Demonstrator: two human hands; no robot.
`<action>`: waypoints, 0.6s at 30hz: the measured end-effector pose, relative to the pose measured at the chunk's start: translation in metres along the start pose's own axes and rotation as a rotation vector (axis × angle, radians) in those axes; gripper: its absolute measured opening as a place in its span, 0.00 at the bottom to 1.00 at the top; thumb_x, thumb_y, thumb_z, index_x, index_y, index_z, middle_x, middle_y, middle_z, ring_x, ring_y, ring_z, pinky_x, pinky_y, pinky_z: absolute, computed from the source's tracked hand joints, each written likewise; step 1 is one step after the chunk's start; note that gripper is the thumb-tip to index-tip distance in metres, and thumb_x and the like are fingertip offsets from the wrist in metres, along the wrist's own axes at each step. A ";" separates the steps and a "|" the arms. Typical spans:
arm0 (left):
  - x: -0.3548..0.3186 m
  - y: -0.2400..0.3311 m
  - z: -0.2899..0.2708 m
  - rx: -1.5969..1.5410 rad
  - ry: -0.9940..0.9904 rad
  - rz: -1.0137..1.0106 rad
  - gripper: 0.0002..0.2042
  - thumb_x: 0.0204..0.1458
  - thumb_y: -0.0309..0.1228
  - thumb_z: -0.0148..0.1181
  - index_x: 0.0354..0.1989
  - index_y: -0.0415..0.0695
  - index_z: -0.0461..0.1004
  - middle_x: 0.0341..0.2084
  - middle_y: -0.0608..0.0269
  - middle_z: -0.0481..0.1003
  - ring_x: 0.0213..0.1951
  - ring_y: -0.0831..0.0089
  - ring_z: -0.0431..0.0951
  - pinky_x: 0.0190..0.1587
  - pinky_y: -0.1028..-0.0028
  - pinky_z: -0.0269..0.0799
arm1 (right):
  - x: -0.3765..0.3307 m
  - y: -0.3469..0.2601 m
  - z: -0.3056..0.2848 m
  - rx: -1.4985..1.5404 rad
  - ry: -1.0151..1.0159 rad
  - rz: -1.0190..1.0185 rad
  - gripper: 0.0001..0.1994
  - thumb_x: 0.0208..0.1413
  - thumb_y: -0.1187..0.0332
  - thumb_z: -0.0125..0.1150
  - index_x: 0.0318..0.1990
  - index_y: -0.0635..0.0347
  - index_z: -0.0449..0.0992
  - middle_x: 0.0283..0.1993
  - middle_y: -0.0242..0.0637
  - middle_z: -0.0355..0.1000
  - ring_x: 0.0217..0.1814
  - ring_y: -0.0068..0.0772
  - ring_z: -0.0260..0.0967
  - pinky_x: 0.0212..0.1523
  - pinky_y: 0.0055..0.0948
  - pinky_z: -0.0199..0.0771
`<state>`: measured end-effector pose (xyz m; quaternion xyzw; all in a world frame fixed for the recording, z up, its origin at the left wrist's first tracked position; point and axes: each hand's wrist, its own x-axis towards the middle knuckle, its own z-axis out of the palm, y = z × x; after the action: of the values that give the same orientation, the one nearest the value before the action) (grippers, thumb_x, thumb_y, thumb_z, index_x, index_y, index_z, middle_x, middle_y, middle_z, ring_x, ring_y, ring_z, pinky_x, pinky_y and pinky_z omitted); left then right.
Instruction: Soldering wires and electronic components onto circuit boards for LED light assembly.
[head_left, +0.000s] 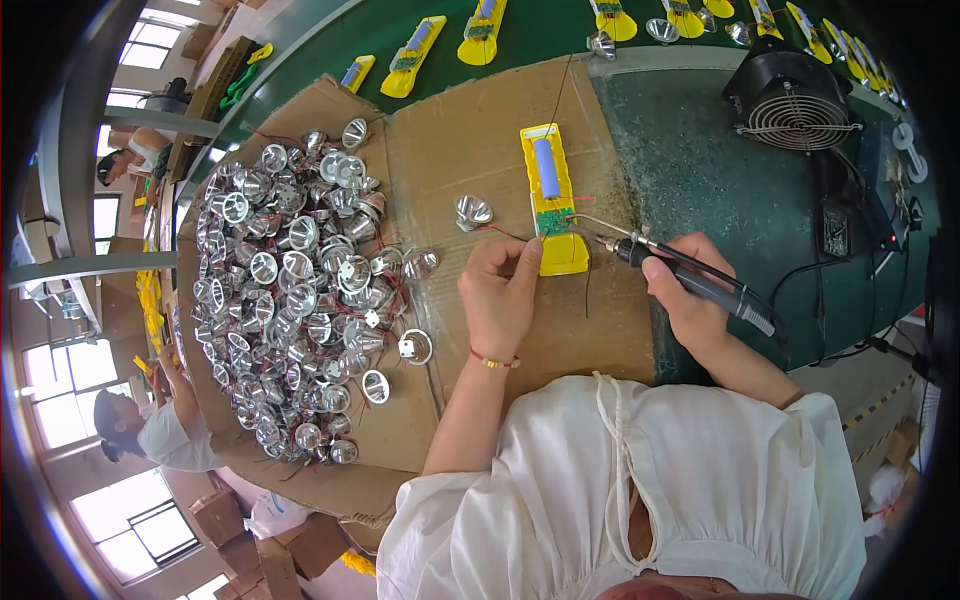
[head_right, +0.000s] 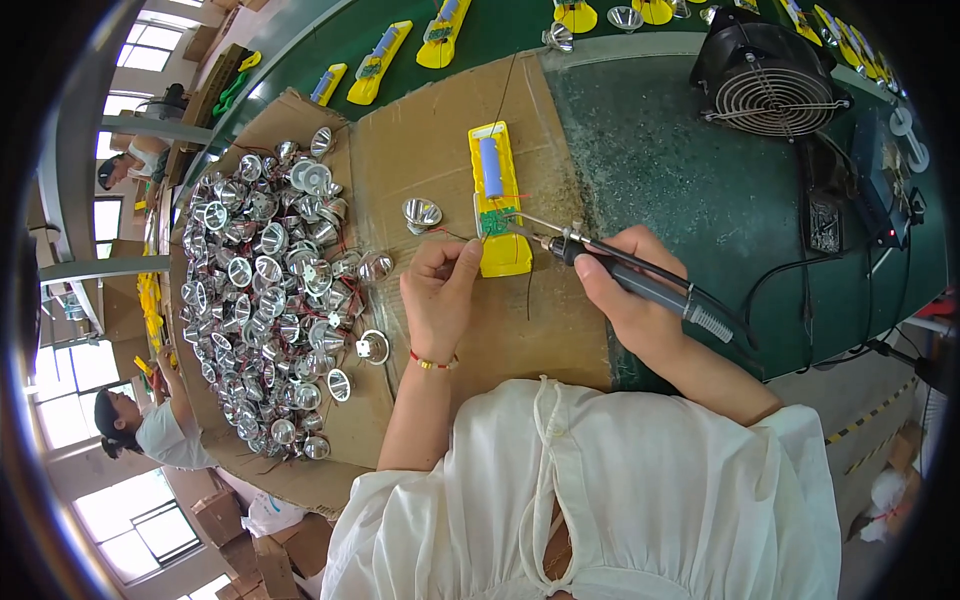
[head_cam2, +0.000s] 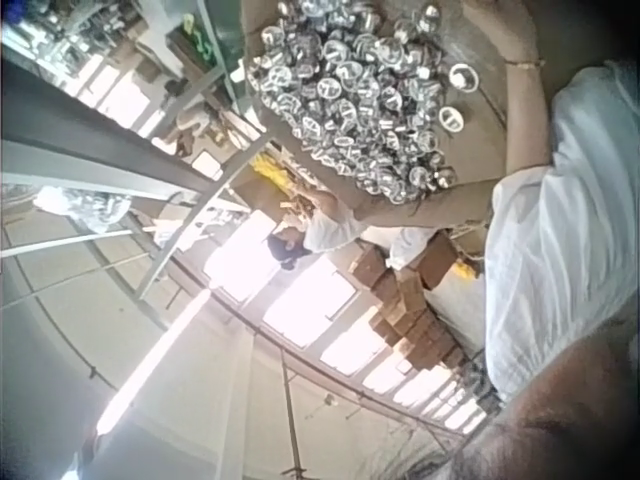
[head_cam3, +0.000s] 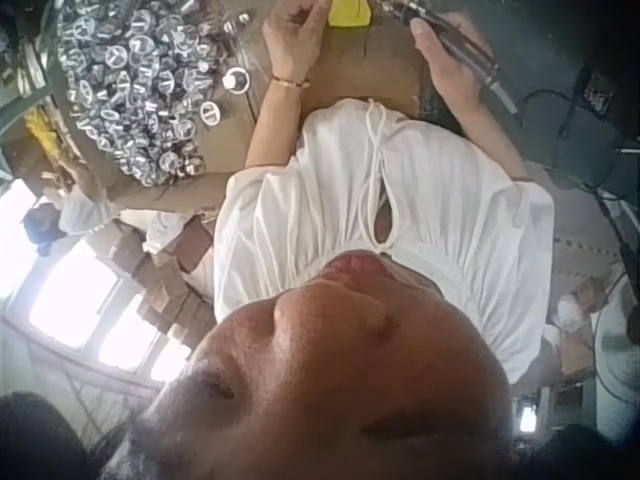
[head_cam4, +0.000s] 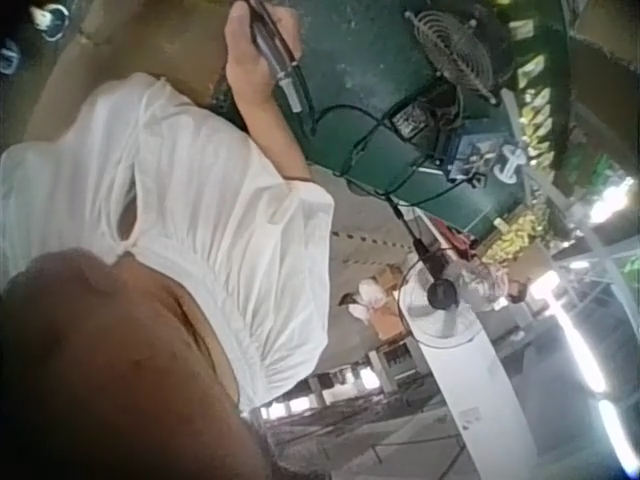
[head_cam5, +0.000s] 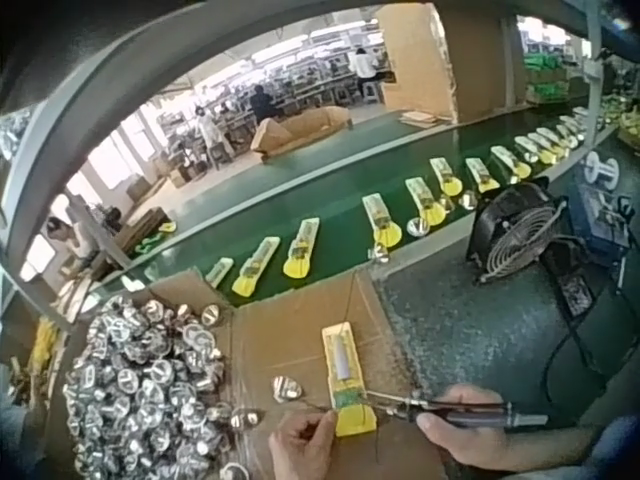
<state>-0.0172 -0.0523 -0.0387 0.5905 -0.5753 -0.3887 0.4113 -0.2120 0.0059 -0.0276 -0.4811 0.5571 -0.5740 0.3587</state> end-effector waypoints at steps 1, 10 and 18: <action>0.000 0.001 0.000 0.007 0.004 -0.028 0.08 0.47 0.29 0.62 0.24 0.36 0.74 0.18 0.62 0.73 0.19 0.80 0.71 0.24 0.80 0.66 | 0.001 0.000 0.001 0.027 0.005 0.000 0.06 0.47 0.73 0.62 0.28 0.63 0.70 0.21 0.27 0.67 0.22 0.11 0.60 0.22 0.15 0.60; 0.003 0.007 0.002 0.055 0.008 -0.068 0.08 0.46 0.29 0.61 0.23 0.35 0.73 0.16 0.60 0.73 0.18 0.79 0.71 0.23 0.78 0.66 | 0.005 0.002 0.008 0.059 -0.030 0.035 0.06 0.47 0.74 0.62 0.28 0.63 0.70 0.21 0.27 0.67 0.22 0.11 0.60 0.22 0.15 0.60; 0.004 0.004 0.002 0.039 0.006 -0.055 0.08 0.46 0.29 0.61 0.23 0.35 0.73 0.17 0.60 0.73 0.18 0.78 0.72 0.23 0.78 0.67 | 0.004 0.001 0.008 0.095 0.036 0.048 0.06 0.48 0.73 0.61 0.28 0.63 0.69 0.20 0.28 0.67 0.21 0.12 0.61 0.21 0.15 0.60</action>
<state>-0.0202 -0.0566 -0.0357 0.6150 -0.5652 -0.3870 0.3906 -0.2060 -0.0001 -0.0289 -0.4394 0.5472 -0.5996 0.3847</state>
